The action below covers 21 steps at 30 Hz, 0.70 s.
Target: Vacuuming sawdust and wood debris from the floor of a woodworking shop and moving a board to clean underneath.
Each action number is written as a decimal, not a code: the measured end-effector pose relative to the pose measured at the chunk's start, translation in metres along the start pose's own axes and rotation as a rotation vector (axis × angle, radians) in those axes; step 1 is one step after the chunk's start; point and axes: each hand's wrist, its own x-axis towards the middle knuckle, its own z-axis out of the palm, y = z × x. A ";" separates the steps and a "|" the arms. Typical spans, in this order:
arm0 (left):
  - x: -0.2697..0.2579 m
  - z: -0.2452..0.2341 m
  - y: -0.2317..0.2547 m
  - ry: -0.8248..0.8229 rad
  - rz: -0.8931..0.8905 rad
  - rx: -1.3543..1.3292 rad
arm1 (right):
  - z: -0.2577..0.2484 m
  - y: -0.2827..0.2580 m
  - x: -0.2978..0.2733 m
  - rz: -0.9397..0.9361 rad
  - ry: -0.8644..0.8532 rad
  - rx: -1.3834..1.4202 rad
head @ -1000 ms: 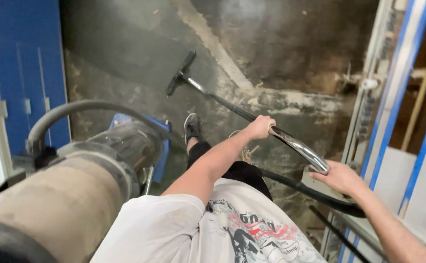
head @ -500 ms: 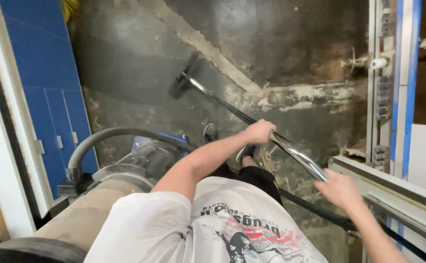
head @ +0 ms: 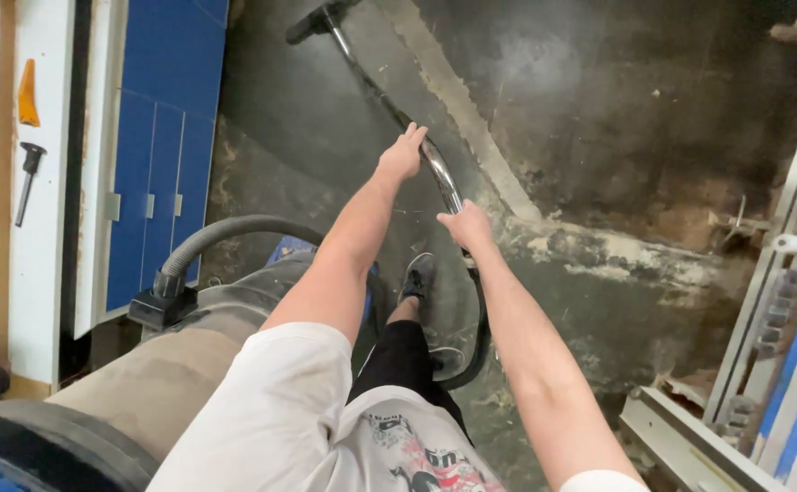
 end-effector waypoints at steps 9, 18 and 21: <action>-0.024 0.139 0.078 -0.193 0.246 0.134 | -0.053 0.128 -0.172 0.200 0.043 -0.059; -0.161 0.390 0.189 -0.490 0.787 0.426 | -0.022 0.314 -0.424 0.528 0.008 0.107; -0.199 0.488 0.184 -0.366 1.115 0.223 | -0.004 0.350 -0.496 0.631 0.003 0.175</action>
